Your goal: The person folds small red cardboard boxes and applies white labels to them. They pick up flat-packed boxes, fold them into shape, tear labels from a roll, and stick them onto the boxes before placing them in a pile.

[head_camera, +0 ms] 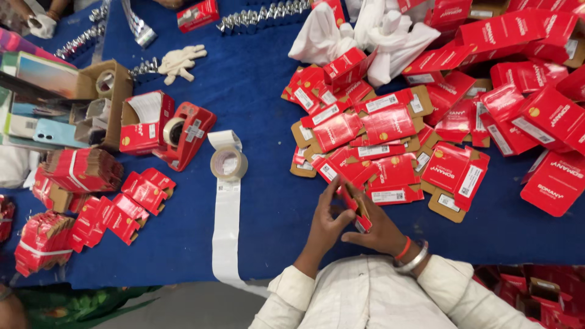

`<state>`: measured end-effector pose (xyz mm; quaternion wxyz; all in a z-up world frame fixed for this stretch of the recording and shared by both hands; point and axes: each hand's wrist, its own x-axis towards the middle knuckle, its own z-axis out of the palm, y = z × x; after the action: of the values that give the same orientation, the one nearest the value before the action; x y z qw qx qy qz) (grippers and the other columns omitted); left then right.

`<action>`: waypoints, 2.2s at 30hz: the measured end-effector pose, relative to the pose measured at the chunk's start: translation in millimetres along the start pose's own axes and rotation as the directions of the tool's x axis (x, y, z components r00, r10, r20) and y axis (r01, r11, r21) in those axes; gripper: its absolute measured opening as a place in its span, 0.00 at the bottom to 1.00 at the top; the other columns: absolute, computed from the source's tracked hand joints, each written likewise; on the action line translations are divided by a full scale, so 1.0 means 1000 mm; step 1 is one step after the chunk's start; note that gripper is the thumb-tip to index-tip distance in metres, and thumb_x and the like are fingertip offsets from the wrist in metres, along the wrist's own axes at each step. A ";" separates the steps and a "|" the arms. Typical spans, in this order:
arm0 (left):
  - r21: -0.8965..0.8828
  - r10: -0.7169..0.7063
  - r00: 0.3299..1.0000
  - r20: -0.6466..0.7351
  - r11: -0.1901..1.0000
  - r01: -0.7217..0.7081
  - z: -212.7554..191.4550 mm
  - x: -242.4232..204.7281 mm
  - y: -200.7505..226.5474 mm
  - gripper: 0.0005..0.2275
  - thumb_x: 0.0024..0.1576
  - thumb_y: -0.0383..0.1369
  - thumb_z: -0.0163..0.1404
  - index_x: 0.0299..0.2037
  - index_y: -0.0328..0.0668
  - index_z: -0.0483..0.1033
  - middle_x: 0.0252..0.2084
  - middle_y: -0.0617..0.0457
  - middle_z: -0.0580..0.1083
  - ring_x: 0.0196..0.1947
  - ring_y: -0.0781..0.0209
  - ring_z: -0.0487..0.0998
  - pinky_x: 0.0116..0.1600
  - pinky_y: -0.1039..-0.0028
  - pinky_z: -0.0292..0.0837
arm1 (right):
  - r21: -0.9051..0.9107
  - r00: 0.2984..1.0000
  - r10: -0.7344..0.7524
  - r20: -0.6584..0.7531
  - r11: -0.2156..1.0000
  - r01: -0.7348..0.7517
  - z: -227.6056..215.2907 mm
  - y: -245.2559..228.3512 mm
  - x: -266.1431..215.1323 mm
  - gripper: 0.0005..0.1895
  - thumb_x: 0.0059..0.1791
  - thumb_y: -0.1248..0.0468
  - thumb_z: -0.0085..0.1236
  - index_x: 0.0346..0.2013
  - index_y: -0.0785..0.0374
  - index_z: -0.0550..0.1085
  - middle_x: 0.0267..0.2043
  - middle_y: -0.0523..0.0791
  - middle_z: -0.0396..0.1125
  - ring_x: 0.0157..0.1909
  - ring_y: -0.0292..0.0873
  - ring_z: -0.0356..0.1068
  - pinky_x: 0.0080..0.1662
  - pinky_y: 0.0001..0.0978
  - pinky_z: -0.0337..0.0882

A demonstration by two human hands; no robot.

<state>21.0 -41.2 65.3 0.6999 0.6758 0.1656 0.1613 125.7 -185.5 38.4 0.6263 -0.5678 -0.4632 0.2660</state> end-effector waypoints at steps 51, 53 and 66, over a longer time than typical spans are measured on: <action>0.702 0.597 0.800 -0.061 0.596 -0.391 0.007 -0.001 0.018 0.13 0.54 0.27 0.63 0.45 0.35 0.73 0.44 0.46 0.75 0.39 0.50 0.79 0.43 0.67 0.77 | 0.213 0.836 0.328 -0.439 0.942 -0.258 0.011 0.029 0.012 0.13 0.51 0.71 0.48 0.50 0.66 0.70 0.46 0.48 0.71 0.51 0.41 0.71 0.55 0.33 0.70; 0.741 0.633 0.773 0.031 0.505 -0.443 0.000 -0.002 0.022 0.11 0.55 0.27 0.64 0.44 0.37 0.76 0.45 0.48 0.76 0.42 0.51 0.81 0.46 0.68 0.78 | 0.185 0.857 0.285 -0.429 0.956 -0.225 0.014 0.023 0.013 0.14 0.52 0.70 0.46 0.53 0.66 0.69 0.49 0.47 0.70 0.53 0.40 0.71 0.56 0.32 0.70; 0.381 -0.119 0.990 -0.077 0.914 0.140 -0.014 0.012 0.024 0.13 0.50 0.26 0.61 0.39 0.38 0.67 0.28 0.57 0.66 0.26 0.71 0.64 0.32 0.77 0.65 | 0.343 0.994 0.032 -0.100 0.939 0.004 -0.003 0.014 0.001 0.26 0.57 0.57 0.41 0.70 0.62 0.60 0.70 0.47 0.61 0.71 0.41 0.62 0.70 0.34 0.59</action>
<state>25.0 -22.3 88.5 0.5577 0.7834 0.2568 0.0966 131.7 -183.4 25.1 0.7369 -0.4667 -0.3726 0.3169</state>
